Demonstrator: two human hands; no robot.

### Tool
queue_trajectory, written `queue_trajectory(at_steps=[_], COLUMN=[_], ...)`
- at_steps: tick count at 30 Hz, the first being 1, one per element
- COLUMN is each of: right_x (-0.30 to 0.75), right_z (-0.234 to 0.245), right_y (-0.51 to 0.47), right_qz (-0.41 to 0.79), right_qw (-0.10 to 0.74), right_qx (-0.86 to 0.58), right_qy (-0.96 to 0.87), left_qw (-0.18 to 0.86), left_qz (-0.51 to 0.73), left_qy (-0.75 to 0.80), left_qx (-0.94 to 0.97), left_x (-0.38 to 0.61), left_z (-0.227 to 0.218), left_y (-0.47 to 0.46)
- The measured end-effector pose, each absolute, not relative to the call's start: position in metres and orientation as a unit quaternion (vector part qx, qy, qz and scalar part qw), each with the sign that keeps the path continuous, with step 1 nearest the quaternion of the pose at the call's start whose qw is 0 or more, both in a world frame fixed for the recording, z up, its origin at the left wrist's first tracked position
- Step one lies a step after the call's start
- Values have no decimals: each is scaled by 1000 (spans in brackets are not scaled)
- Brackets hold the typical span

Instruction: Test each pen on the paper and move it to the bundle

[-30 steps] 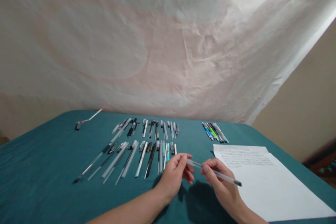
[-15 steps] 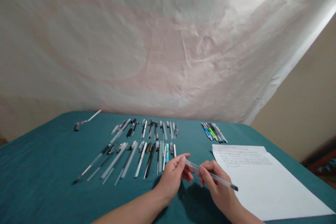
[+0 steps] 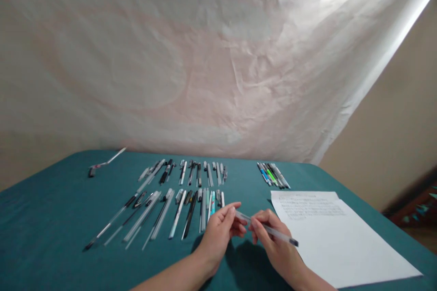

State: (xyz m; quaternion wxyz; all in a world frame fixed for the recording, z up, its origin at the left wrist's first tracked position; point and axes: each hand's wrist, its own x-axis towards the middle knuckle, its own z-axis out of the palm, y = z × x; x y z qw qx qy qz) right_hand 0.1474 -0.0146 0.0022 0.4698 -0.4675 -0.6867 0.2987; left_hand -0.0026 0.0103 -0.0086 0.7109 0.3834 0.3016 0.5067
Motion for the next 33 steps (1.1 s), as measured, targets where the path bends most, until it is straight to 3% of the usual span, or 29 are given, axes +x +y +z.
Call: queue_trajectory(at_steps=[8,16,21,23,27,33], right_x=[176,208,218,235,285,326], right_z=[40,47,41,35,20,-4], right_y=[3,16,31,53,105,139], right_qz=[340,209,156,112,-5,-22], right_qw=[496,303,307,314,231,200], right_qx=[-491,-493,-483,-523,-714,-816], right_qy=[-630,-789,-805,-784,-661,-542], left_qw=[600,558,549,544,539,548], left_qz=[585,587,606,612,607,588], left_qy=[383,401,391,388,390,390], left_qx=[389,428,422,423,434,449], left_x=[-10,-12,-12,-12,-12,-12], left_z=[-1,-1,-4,-5,-4,0], left_y=[19,17,16,16,13,11])
